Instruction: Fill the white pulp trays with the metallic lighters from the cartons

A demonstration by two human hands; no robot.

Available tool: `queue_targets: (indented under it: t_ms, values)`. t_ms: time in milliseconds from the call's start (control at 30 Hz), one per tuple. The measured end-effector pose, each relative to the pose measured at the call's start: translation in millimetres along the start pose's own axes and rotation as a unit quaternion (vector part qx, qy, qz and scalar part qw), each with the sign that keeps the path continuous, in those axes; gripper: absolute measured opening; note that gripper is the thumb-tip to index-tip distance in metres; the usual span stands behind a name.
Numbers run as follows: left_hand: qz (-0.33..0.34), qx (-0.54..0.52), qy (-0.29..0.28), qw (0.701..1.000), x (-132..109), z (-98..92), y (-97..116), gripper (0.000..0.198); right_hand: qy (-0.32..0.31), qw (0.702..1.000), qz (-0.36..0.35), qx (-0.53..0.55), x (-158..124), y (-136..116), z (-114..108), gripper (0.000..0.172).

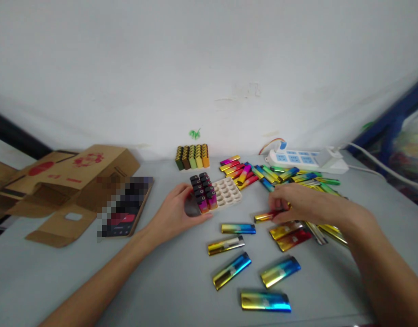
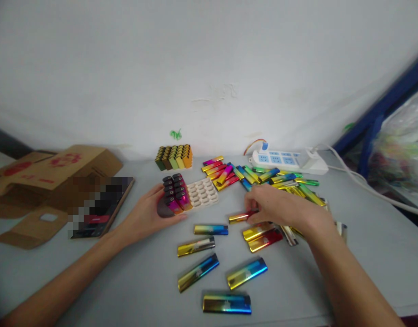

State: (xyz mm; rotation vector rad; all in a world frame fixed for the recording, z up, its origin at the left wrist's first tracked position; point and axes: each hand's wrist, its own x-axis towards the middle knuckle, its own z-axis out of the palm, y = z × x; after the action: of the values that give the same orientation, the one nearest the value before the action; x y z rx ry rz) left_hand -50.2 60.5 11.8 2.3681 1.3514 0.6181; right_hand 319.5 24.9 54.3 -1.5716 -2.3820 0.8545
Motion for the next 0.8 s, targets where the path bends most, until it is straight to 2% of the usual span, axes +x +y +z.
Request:
queue_targets:
  t_ms: [67, 133, 267, 367, 433, 567, 800]
  values:
    - [0.004, 0.001, 0.001, 1.0, -0.1, 0.4, -0.2, 0.058, -0.009, 1.0, -0.008, -0.01, 2.9, -1.0, 0.5, 0.009]
    - [0.007, 0.001, -0.002, 1.0, -0.2, 0.5, 0.0, 0.058, 0.002, 0.999, -0.033, -0.016, 6.8, -2.2, -0.5, 0.013]
    - [0.008, -0.004, -0.007, 1.0, -0.3, -0.2, 0.8, 0.059, 0.068, 0.995, -0.072, 0.01, 16.1, -9.8, -4.2, 0.023]
    - [0.01, -0.008, -0.006, 1.0, -0.4, -0.4, 0.7, 0.059, 0.114, 0.983, -0.107, 0.096, 24.2, -16.7, -2.5, 0.025]
    - [0.009, -0.01, -0.003, 1.0, -0.5, -0.1, 0.3, 0.059, 0.136, 0.964, -0.121, 0.193, 30.1, -20.3, 2.6, 0.028]
    - [0.013, -0.011, 0.003, 1.0, -0.8, 0.1, 0.3, 0.058, 0.155, 0.91, -0.095, 0.372, 40.2, -29.3, 18.1, 0.033]
    - [0.015, -0.009, -0.004, 1.0, -0.4, 1.0, -1.0, 0.06, 0.119, 0.815, -0.057, 0.565, 48.1, -53.0, 44.6, 0.028]
